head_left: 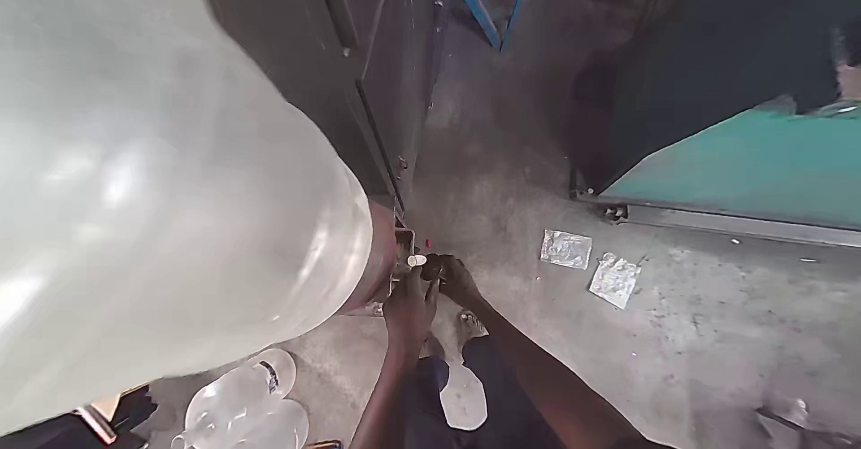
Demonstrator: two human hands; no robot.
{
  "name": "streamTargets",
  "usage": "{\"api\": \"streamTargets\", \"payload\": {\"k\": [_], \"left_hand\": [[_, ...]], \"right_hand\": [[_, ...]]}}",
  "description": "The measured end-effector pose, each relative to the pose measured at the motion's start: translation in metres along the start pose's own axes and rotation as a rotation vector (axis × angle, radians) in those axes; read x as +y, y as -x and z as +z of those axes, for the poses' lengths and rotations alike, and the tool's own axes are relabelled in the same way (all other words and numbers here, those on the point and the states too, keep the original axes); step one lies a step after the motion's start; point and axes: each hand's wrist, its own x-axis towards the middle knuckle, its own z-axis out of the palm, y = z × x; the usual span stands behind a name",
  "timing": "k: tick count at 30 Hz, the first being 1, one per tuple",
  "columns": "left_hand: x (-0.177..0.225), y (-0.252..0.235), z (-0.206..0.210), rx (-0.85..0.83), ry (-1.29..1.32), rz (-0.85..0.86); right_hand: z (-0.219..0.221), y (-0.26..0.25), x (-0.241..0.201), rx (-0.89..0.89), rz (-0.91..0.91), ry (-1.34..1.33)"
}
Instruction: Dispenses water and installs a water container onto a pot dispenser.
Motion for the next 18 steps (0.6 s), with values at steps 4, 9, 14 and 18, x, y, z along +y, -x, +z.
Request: {"api": "streamTargets", "payload": {"k": [4, 9, 14, 18], "left_hand": [[-0.007, -0.026, 0.048, 0.128, -0.217, -0.079], [-0.02, -0.021, 0.074, 0.35, -0.216, 0.045], [-0.023, -0.02, 0.093, 0.511, -0.077, 0.05], [-0.025, -0.019, 0.104, 0.621, 0.089, -0.023]], "right_hand": [[0.035, -0.029, 0.006, -0.044, -0.076, -0.172], [0.051, -0.049, 0.011, -0.048, -0.227, -0.304], [0.056, -0.052, 0.012, -0.059, -0.332, -0.446], [0.061, -0.059, 0.025, -0.091, -0.381, -0.533]]}}
